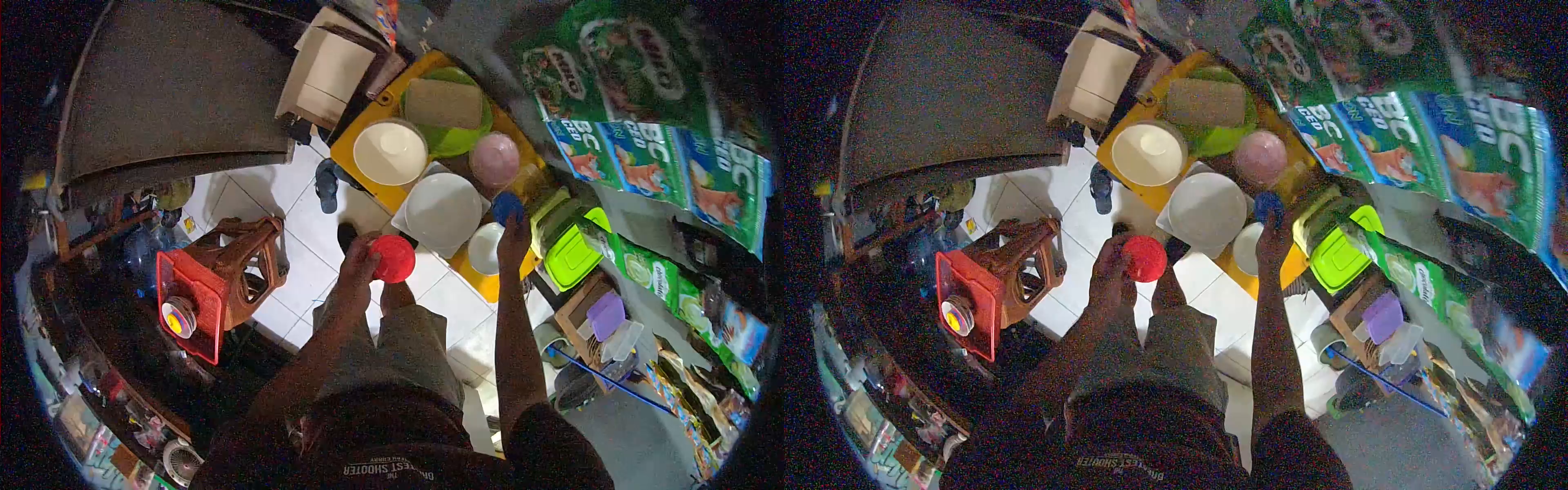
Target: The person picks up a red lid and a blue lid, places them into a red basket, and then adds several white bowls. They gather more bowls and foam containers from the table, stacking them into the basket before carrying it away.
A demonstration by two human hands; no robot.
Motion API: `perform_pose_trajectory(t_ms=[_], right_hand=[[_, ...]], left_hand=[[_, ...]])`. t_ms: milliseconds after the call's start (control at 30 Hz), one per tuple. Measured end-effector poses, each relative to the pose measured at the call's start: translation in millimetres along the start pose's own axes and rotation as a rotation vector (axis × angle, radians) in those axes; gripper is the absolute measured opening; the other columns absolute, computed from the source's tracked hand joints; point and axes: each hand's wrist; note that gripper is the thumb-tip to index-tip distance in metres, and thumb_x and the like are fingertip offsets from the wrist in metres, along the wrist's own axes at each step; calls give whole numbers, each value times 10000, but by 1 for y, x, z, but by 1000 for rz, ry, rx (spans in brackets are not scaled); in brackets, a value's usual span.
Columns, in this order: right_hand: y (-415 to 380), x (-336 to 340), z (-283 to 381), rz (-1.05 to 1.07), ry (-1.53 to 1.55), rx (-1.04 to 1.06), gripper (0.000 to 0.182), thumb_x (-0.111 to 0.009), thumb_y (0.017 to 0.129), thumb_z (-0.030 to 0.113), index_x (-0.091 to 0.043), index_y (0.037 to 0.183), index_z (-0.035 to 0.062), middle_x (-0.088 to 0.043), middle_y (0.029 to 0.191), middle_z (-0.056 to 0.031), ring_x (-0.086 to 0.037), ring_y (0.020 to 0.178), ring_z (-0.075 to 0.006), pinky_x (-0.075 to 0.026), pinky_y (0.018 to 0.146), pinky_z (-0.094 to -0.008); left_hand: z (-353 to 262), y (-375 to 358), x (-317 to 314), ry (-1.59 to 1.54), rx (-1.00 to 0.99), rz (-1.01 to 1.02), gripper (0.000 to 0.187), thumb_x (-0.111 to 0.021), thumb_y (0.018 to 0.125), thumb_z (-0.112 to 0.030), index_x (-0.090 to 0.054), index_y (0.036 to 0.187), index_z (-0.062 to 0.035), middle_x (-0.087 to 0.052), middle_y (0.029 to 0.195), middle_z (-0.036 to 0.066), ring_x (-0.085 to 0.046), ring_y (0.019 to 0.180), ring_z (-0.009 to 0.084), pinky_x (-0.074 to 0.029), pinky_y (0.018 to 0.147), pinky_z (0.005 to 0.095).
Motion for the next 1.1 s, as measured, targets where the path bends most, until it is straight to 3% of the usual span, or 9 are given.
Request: perform_pose_trajectory(t_ms=[33, 100, 167, 200, 300, 467, 733, 900, 1100], right_hand=[[-15, 5, -13, 131, 33, 155, 330, -543, 878, 139, -522, 1159, -34, -559, 1098, -224, -543, 973, -343, -456, 824, -411], [-38, 7, 9, 92, 37, 50, 316, -578, 883, 180, -547, 1139, -2, -575, 1092, -158, -552, 982, -263, -461, 815, -389], [-45, 17, 78, 278, 693, -426, 266, -594, 885, 185, -571, 1107, 41, -579, 1052, -86, -542, 948, -182, -458, 796, -345], [-51, 20, 108, 302, 676, -425, 250, -614, 863, 164, -571, 1082, 52, -572, 1030, -55, -538, 918, -147, -447, 796, -300], [-63, 11, 134, 353, 672, -308, 437, -611, 866, 240, -511, 1167, -60, -567, 1070, -117, -522, 958, -171, -433, 856, -314], [-86, 15, 236, 458, 773, -415, 409, -629, 844, 231, -518, 1136, -34, -552, 994, -71, -516, 918, -157, -439, 815, -298], [-148, 42, 319, 757, 612, -4, 210, -598, 890, 208, -543, 989, 30, -555, 897, -37, -501, 842, -113, -429, 764, -266], [-189, 111, 352, 1011, 583, -192, 227, -572, 914, 209, -526, 1080, 61, -571, 967, -24, -559, 911, -103, -498, 801, -276], [-232, 116, 369, 824, 811, -326, 286, -558, 915, 244, -491, 1130, 68, -560, 1025, -81, -602, 945, -200, -554, 771, -379]], left_hand=[[-15, -2, -5, 0, -17, -2, 400, -536, 903, -205, -446, 1267, -63, -551, 1100, 91, -539, 1046, 169, -479, 860, 308], [-53, -14, -13, 212, 66, -99, 411, -536, 903, -199, -443, 1280, -66, -551, 998, 53, -550, 942, 133, -493, 780, 283], [-62, -11, -7, 166, -56, -51, 410, -533, 907, -199, -443, 1292, -92, -534, 919, 26, -536, 828, 95, -481, 694, 246], [-71, -13, -6, 158, -44, -41, 410, -529, 907, -192, -443, 1296, -94, -537, 920, 23, -533, 810, 92, -472, 683, 234], [-94, -26, 10, 239, -35, -27, 408, -522, 911, -197, -447, 1302, -105, -555, 933, 17, -549, 824, 96, -477, 693, 231], [-126, -51, 42, 93, -72, 35, 404, -513, 900, -197, -457, 1295, -134, -540, 1192, 57, -564, 1020, 159, -485, 819, 274], [-207, -131, 98, 137, -135, 119, 382, -489, 902, -75, -466, 1281, -109, -530, 1217, 63, -547, 1078, 193, -489, 878, 336], [-244, -183, 135, 246, -168, 155, 334, -462, 913, -38, -486, 1244, -76, -527, 1218, 71, -538, 1097, 204, -495, 895, 357], [-250, -205, 151, 207, -218, 141, 315, -462, 893, -31, -511, 1200, -82, -526, 1192, 87, -536, 1089, 203, -496, 888, 348]])
Point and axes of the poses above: each hand's wrist, its own y-axis towards the middle knuckle, its own x-axis out of the back of the hand, z = x × y
